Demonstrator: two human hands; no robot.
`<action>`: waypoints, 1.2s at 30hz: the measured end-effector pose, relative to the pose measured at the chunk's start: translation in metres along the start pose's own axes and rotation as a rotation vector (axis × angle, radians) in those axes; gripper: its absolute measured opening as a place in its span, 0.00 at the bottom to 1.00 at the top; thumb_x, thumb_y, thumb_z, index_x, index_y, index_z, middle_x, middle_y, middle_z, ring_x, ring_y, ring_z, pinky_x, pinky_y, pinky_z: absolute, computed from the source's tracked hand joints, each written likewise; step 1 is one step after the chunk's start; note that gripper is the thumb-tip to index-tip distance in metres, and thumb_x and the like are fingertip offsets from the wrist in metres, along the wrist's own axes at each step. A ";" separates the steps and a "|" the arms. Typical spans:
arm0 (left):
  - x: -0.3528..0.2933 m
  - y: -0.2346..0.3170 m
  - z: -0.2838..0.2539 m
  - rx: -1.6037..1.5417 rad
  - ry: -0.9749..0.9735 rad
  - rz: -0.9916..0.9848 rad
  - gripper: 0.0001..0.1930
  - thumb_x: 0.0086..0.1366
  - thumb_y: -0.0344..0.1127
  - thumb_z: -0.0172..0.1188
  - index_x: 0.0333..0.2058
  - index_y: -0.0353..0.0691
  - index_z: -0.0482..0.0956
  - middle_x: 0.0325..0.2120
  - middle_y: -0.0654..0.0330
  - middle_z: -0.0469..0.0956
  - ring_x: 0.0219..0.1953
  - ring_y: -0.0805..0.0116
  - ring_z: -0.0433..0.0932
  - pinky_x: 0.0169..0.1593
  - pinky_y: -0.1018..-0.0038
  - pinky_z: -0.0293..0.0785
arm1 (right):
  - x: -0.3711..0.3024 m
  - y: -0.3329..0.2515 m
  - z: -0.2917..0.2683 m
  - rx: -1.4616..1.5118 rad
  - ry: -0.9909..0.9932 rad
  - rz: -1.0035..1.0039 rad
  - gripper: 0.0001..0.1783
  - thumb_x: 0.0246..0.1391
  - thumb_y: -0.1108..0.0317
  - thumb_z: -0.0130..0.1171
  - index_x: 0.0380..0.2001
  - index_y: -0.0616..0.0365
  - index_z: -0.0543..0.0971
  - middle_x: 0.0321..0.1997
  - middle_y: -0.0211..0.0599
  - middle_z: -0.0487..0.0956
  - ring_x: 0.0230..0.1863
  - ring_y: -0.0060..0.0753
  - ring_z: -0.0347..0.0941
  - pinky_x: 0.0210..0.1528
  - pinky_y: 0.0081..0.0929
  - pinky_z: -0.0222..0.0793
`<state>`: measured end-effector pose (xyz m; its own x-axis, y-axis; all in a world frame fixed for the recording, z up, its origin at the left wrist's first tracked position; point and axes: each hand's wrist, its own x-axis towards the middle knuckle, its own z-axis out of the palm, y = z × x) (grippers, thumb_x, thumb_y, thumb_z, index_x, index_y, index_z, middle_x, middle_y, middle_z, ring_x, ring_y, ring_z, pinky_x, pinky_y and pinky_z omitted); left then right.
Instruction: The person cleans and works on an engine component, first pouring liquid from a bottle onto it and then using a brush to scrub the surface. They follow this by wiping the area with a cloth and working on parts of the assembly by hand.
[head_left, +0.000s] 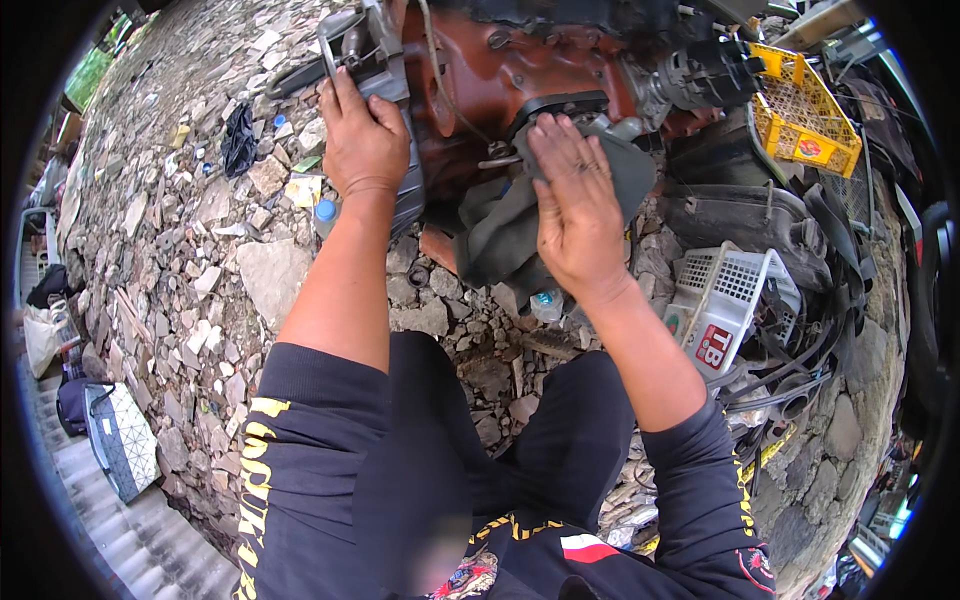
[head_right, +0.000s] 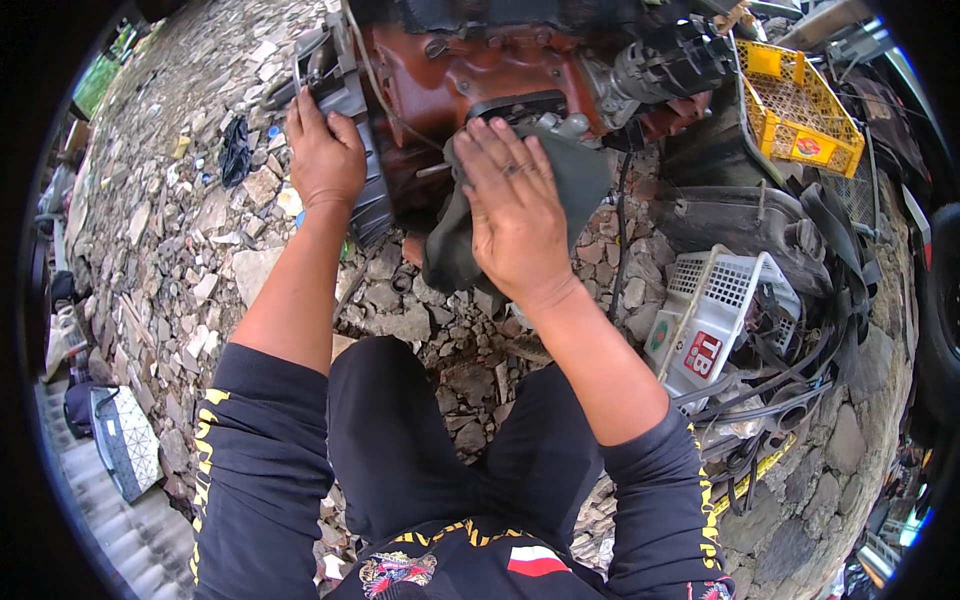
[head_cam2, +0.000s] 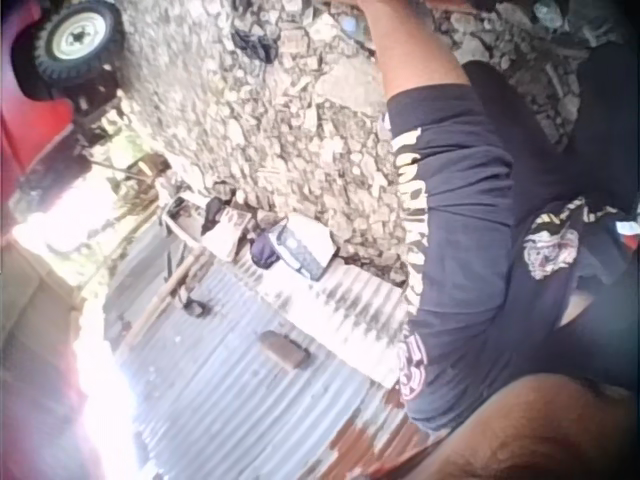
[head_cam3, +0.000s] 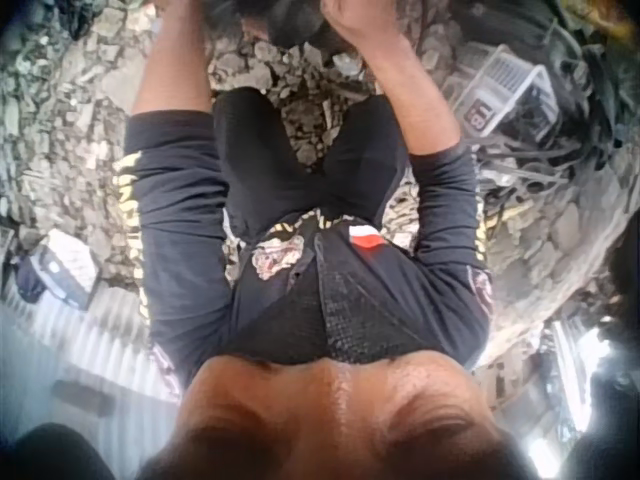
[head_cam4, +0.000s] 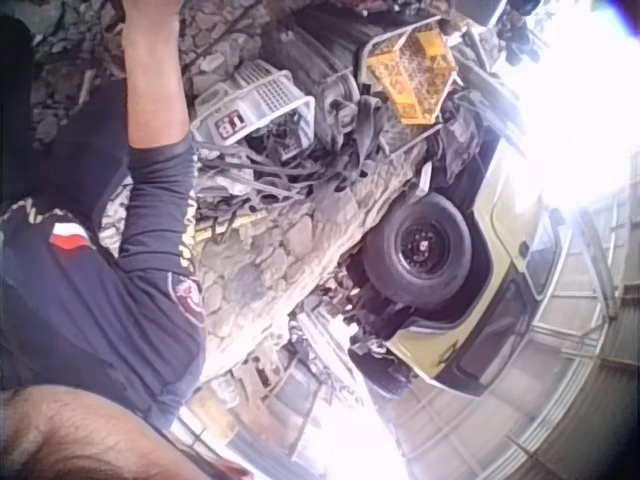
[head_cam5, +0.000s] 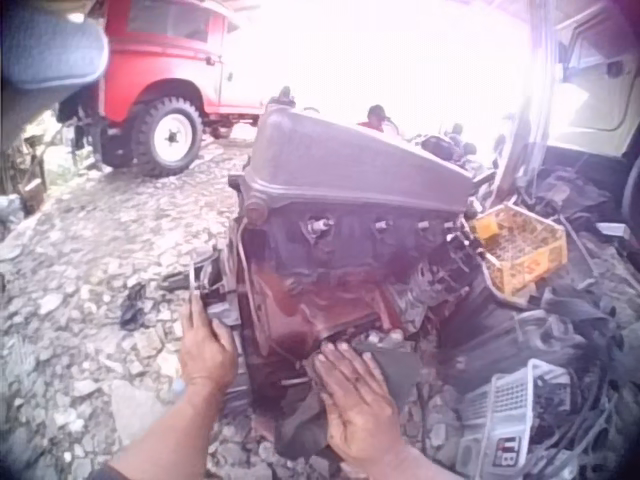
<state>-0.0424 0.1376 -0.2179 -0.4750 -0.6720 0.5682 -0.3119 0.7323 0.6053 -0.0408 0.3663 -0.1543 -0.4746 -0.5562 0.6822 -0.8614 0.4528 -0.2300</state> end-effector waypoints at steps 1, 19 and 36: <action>0.000 0.004 0.000 -0.002 -0.011 -0.007 0.28 0.68 0.43 0.45 0.63 0.36 0.62 0.60 0.40 0.64 0.61 0.41 0.67 0.59 0.55 0.69 | 0.005 0.003 -0.001 -0.017 0.008 -0.010 0.20 0.59 0.71 0.53 0.55 0.57 0.75 0.58 0.44 0.76 0.63 0.47 0.68 0.67 0.48 0.56; -0.001 -0.007 0.000 -0.019 0.010 0.007 0.28 0.68 0.44 0.45 0.64 0.36 0.62 0.60 0.38 0.64 0.61 0.41 0.66 0.59 0.55 0.69 | 0.014 -0.014 0.012 0.059 0.049 0.169 0.16 0.59 0.73 0.52 0.51 0.59 0.76 0.52 0.40 0.80 0.60 0.47 0.71 0.66 0.48 0.58; 0.001 0.002 -0.001 0.027 -0.026 -0.042 0.29 0.67 0.45 0.44 0.64 0.38 0.62 0.62 0.41 0.64 0.60 0.41 0.68 0.58 0.55 0.69 | 0.012 -0.018 0.001 -0.085 0.083 0.275 0.17 0.56 0.74 0.52 0.50 0.59 0.76 0.52 0.42 0.79 0.60 0.43 0.72 0.60 0.47 0.60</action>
<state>-0.0425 0.1385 -0.2151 -0.4821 -0.6997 0.5273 -0.3540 0.7061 0.6132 -0.0315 0.3509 -0.1422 -0.6686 -0.3469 0.6578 -0.6825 0.6376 -0.3574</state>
